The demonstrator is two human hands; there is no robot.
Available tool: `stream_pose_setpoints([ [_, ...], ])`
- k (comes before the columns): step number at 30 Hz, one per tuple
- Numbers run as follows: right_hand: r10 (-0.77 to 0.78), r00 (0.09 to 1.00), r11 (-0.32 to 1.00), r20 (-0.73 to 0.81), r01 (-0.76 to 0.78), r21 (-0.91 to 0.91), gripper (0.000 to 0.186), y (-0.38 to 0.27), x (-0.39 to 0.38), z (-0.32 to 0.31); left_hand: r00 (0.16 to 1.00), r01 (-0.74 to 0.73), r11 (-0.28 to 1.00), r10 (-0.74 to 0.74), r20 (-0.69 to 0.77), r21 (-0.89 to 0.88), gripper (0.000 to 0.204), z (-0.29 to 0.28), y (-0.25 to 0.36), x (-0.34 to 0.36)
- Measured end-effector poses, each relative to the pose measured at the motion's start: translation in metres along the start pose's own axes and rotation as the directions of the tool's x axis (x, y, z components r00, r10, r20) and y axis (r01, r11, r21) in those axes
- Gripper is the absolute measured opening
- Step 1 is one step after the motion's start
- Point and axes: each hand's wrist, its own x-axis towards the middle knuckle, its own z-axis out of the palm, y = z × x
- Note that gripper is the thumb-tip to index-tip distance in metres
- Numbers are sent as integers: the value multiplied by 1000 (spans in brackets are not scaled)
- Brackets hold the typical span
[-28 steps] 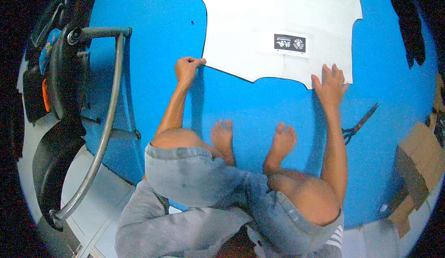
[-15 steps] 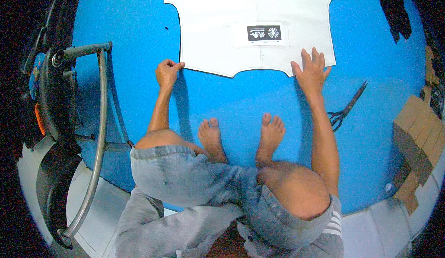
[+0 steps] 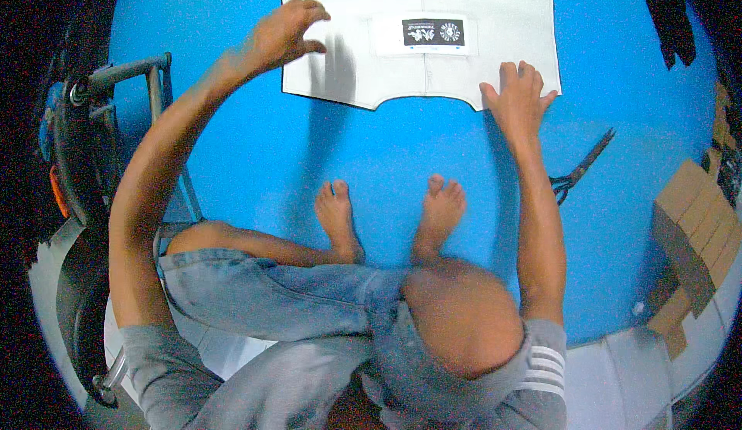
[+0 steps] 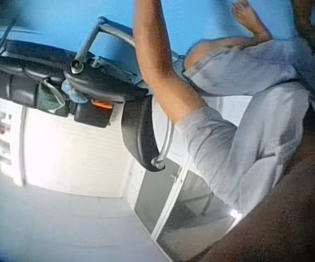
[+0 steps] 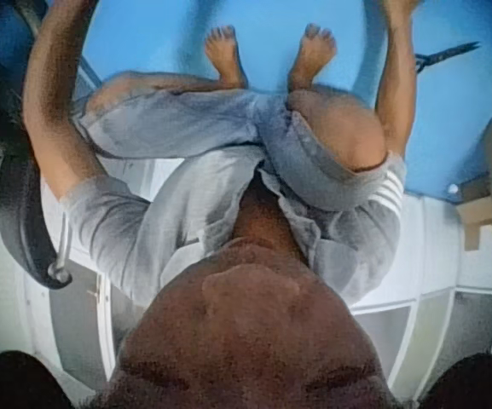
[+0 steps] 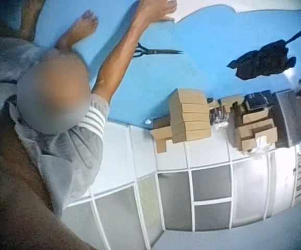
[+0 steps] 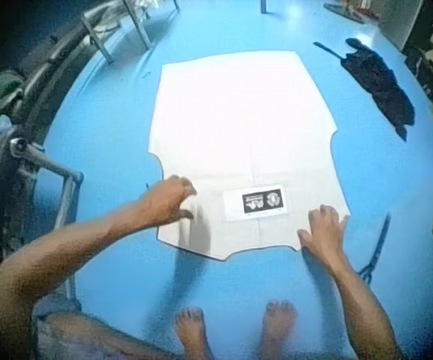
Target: The person sits on a blue floor and uses scissors to cut a piece of black fabric following the outline of a white paper pattern. They trim the edges of the fabric, flip the pattern to align it with the cut piece, and continue cutting to refine the shape.
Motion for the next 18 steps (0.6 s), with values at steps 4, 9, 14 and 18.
stream_pose_setpoints([
  [4,27,998,999,60,-28,24,57,1,12,-6,991,136,991,-136,-13,7,57,26,22,23],
  [9,4,997,999,74,-8,44,61,4,17,-6,968,216,976,-219,-123,-30,83,73,62,18],
  [14,-4,1000,999,19,3,34,61,10,13,-1,958,279,960,-280,-62,-18,95,74,76,23],
  [18,-36,991,992,-127,50,112,57,19,7,6,950,307,950,-310,-42,-58,102,65,78,32],
])
